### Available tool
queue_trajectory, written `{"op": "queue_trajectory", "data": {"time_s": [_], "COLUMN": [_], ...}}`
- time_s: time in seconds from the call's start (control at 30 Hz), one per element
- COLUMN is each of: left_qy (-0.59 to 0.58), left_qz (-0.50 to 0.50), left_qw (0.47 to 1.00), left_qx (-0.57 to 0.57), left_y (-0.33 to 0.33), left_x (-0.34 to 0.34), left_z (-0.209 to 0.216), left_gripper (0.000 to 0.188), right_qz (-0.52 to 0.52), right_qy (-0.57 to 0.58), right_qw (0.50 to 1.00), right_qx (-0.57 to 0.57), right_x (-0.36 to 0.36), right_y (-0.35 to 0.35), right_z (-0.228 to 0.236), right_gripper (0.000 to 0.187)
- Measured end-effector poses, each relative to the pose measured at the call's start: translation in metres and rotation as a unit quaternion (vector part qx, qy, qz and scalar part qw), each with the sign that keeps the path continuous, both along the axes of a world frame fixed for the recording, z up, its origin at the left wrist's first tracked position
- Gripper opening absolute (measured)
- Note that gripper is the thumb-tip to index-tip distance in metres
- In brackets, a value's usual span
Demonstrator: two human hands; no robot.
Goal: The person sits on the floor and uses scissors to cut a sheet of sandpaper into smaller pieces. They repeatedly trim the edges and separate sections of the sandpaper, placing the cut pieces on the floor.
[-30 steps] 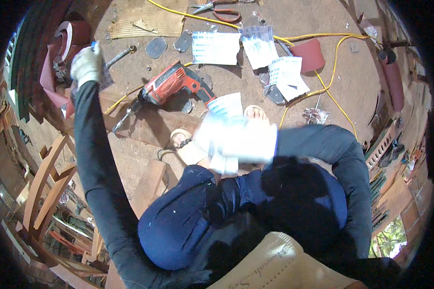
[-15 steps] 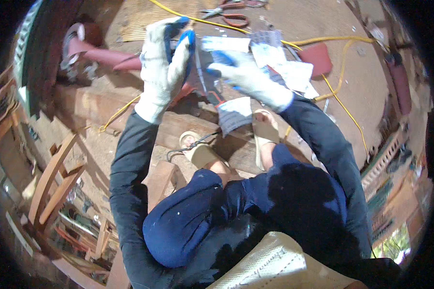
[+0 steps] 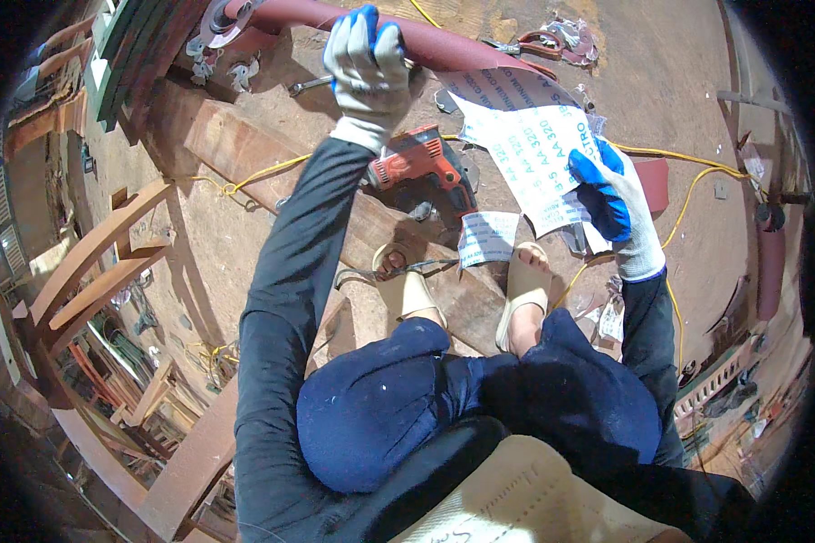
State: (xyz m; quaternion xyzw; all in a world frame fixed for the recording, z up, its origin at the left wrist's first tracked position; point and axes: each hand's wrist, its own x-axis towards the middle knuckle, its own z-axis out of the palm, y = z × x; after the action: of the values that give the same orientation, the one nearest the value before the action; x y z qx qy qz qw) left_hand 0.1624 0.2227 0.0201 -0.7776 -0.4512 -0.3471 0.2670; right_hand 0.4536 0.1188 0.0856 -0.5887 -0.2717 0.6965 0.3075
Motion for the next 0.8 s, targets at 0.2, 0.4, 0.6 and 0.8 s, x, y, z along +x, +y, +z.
{"op": "queue_trajectory", "data": {"time_s": [0.2,0.4,0.6,0.8], "left_qy": [0.037,-0.016,-0.119,-0.096], "left_qz": [-0.222,-0.260,-0.296,-0.264], "left_qw": [0.916,0.731,0.512,0.632], "left_qx": [-0.332,-0.631,-0.797,-0.722], "left_y": [0.021,0.012,0.010,0.009], "left_x": [-0.018,-0.026,-0.028,-0.031], "left_z": [0.029,0.072,0.082,0.079], "left_gripper": [0.033,0.027,0.036,0.049], "right_qz": [0.146,0.231,0.373,0.451], "right_qy": [-0.326,-0.549,-0.316,-0.191], "right_qw": [0.893,0.692,0.689,0.809], "right_qx": [0.273,0.409,0.535,0.325], "right_x": [0.045,0.014,-0.039,-0.037], "right_y": [0.027,0.060,0.068,0.054], "right_z": [-0.045,-0.031,0.014,-0.003], "right_gripper": [0.033,0.051,0.070,0.051]}}
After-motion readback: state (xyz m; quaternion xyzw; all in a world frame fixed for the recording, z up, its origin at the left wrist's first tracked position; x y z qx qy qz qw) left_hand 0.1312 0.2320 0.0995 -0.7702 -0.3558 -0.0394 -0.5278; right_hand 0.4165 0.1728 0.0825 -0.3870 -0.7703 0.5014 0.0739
